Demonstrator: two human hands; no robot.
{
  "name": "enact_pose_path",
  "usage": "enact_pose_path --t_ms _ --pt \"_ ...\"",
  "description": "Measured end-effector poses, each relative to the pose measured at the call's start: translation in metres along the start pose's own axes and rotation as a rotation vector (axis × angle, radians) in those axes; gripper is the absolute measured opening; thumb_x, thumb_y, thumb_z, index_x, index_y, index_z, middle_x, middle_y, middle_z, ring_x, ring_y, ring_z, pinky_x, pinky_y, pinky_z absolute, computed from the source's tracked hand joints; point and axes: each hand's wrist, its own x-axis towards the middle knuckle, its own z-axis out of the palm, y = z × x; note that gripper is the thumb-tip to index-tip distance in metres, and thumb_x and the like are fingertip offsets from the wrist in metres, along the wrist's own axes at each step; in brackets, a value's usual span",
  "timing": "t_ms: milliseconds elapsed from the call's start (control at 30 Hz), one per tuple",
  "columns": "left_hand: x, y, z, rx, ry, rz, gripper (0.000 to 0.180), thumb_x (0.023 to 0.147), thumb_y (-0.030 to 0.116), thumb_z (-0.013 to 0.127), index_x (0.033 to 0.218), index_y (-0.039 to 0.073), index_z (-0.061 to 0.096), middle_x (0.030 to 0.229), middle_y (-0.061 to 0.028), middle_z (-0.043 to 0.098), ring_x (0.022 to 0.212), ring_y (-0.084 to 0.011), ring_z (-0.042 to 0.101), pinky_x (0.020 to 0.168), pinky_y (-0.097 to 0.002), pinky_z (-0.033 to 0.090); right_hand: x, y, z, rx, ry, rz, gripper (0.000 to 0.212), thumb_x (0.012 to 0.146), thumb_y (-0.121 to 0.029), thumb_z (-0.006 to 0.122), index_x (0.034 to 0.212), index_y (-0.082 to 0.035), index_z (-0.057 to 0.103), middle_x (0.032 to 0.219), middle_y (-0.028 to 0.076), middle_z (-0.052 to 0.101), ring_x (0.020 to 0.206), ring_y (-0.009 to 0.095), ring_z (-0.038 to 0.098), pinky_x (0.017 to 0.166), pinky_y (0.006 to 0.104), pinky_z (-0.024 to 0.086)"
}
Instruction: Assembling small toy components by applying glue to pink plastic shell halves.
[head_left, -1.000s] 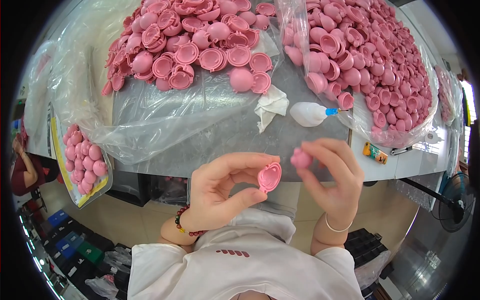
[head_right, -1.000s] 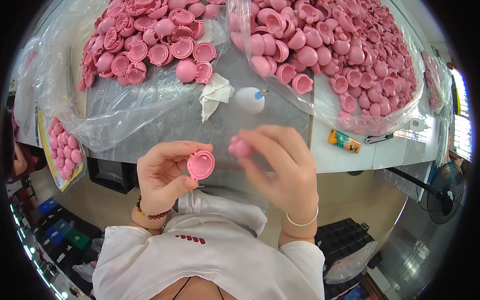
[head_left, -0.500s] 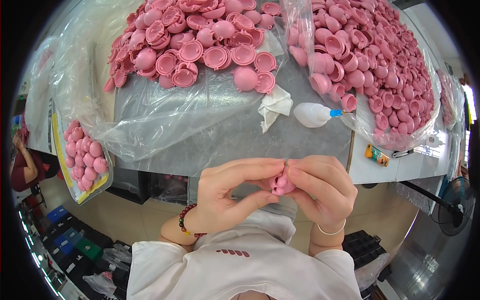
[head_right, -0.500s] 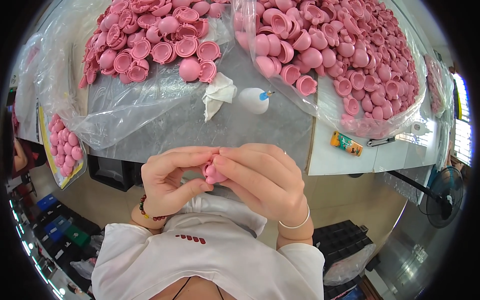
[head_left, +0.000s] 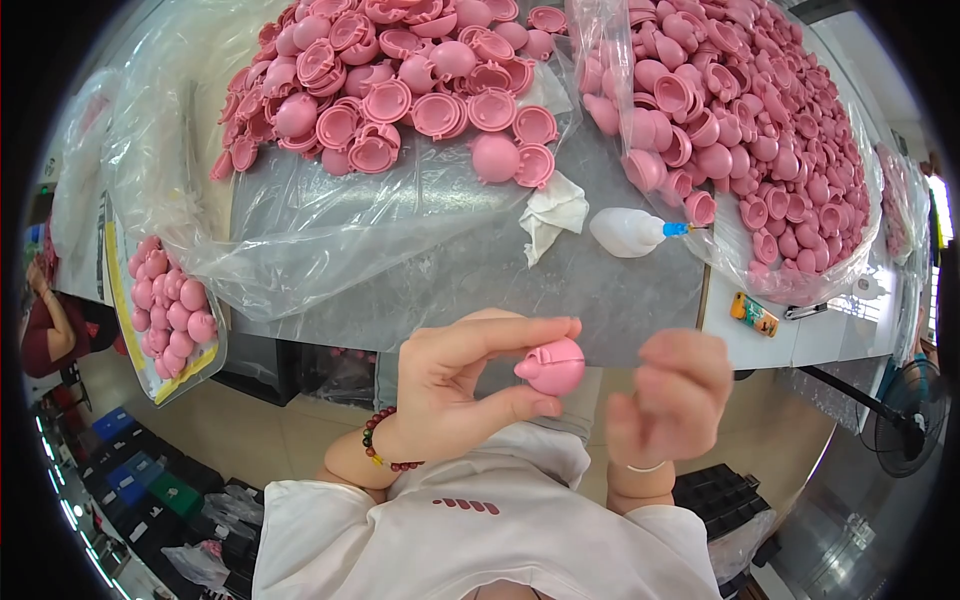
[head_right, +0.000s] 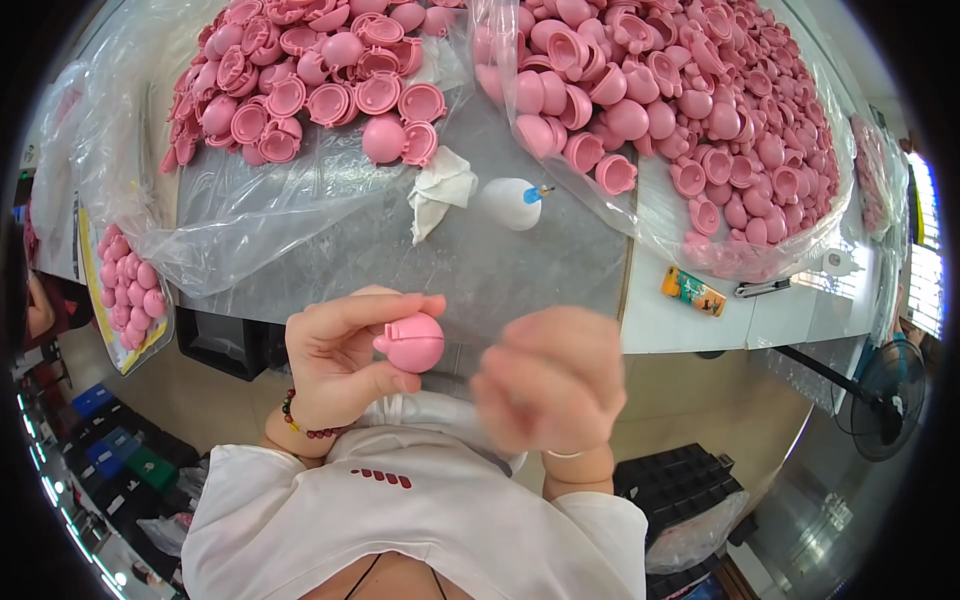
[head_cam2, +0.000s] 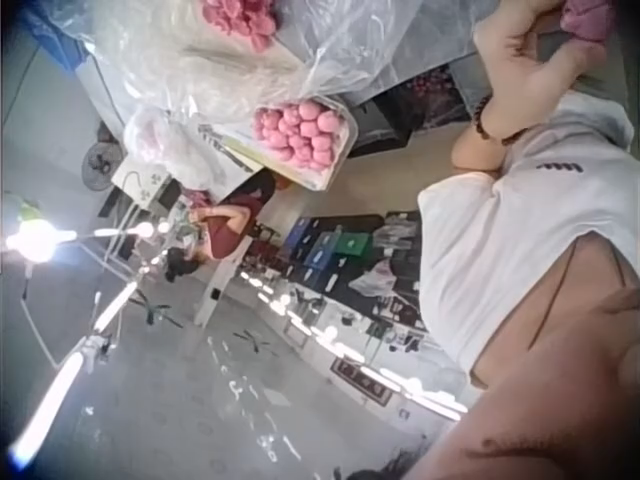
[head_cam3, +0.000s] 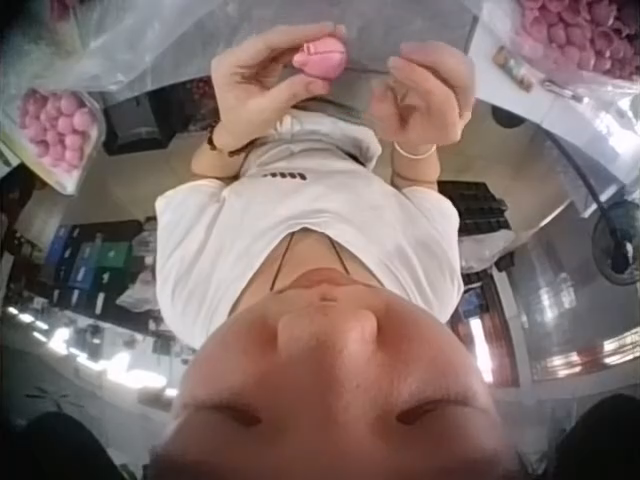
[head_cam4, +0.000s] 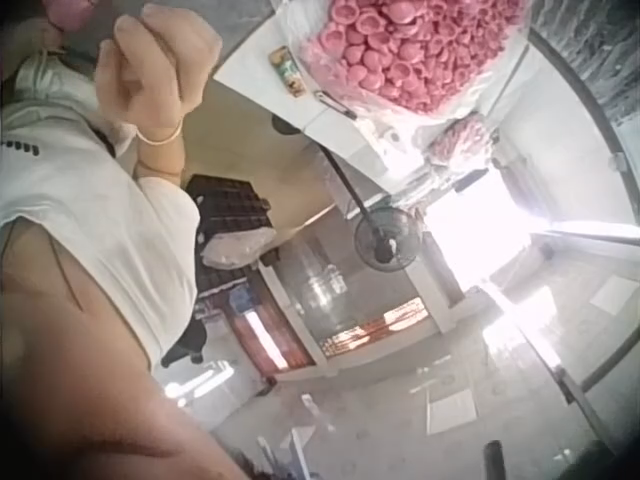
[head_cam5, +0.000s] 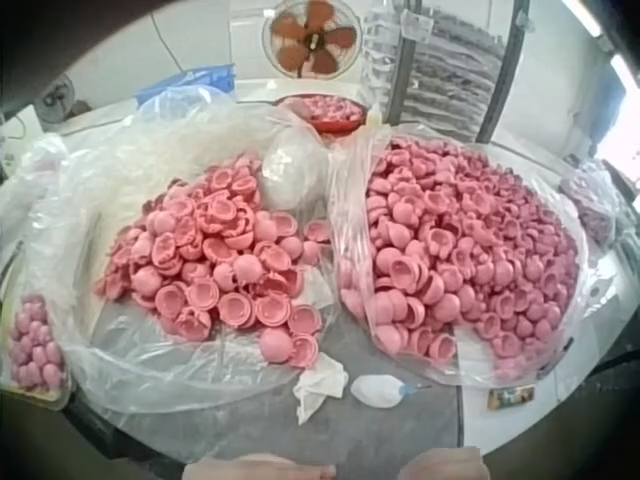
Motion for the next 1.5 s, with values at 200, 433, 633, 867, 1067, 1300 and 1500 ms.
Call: enact_pose_path --t_ms 200,433,633,867,1067,1300,1500 --pt "-0.003 0.004 -0.001 -0.252 0.010 -0.054 0.041 0.063 0.016 0.075 0.093 -0.005 0.056 0.087 -0.0208 0.059 0.078 -0.0202 0.059 0.067 -0.0257 0.046 0.013 0.022 0.010 0.057 0.219 0.313 0.035 0.069 -0.013 0.062 0.099 0.000 0.051 0.100 0.012 0.049 0.074 0.018 0.048 0.066 0.0272 0.040" --pt "-0.002 0.005 -0.006 -0.570 -0.015 -0.270 0.044 0.068 0.027 0.069 0.097 -0.001 0.052 0.085 -0.0183 0.059 0.072 -0.0202 0.057 0.060 -0.0247 0.045 0.029 0.034 0.016 -0.125 -0.115 0.435 0.041 0.061 -0.009 0.069 0.097 0.001 0.054 0.085 0.008 0.058 0.080 0.017 0.053 0.067 0.0266 0.042" --pt "-0.005 0.010 -0.008 -0.723 -0.010 -0.457 0.053 0.068 0.039 0.068 0.098 -0.001 0.049 0.082 -0.0143 0.057 0.070 -0.0183 0.052 0.054 -0.0253 0.043 0.013 0.026 0.013 0.291 0.125 0.504 0.031 0.077 -0.013 0.056 0.099 0.008 0.049 0.087 0.014 0.058 0.077 0.013 0.053 0.070 0.0253 0.042" --pt "-0.009 0.068 -0.087 0.456 0.704 0.440 0.035 0.081 0.032 0.049 0.092 -0.001 0.053 0.091 -0.0127 0.058 0.078 -0.0240 0.056 0.060 -0.0300 0.044 0.008 0.027 0.007 0.394 0.146 0.512 0.034 0.077 -0.020 0.056 0.094 0.009 0.050 0.083 0.015 0.057 0.074 0.021 0.057 0.066 0.0284 0.045" --pt "-0.038 0.103 -0.169 1.816 1.001 0.191 0.029 0.080 0.015 0.050 0.103 -0.001 0.052 0.103 -0.0146 0.055 0.089 -0.0254 0.053 0.071 -0.0328 0.043 0.010 0.025 0.008 0.458 0.159 0.530 0.031 0.073 -0.016 0.058 0.091 0.008 0.051 0.081 0.013 0.056 0.072 0.020 0.057 0.066 0.0284 0.045" --pt "0.038 0.065 -0.066 1.596 0.154 0.385 0.021 0.075 0.012 0.054 0.094 0.003 0.058 0.099 -0.0101 0.057 0.090 -0.0267 0.050 0.083 -0.0343 0.036 0.007 0.026 0.008 0.446 0.212 0.540 0.027 0.068 -0.008 0.060 0.089 0.008 0.052 0.079 0.012 0.058 0.071 0.018 0.057 0.065 0.0257 0.044" --pt "0.050 0.046 -0.068 1.559 0.194 0.291 0.021 0.072 0.015 0.059 0.090 0.004 0.058 0.095 -0.0079 0.056 0.080 -0.0252 0.051 0.073 -0.0314 0.040 0.013 0.020 0.011 0.391 0.113 0.551 0.025 0.068 -0.009 0.061 0.085 0.007 0.054 0.072 0.011 0.060 0.066 0.014 0.056 0.063 0.0225 0.043"
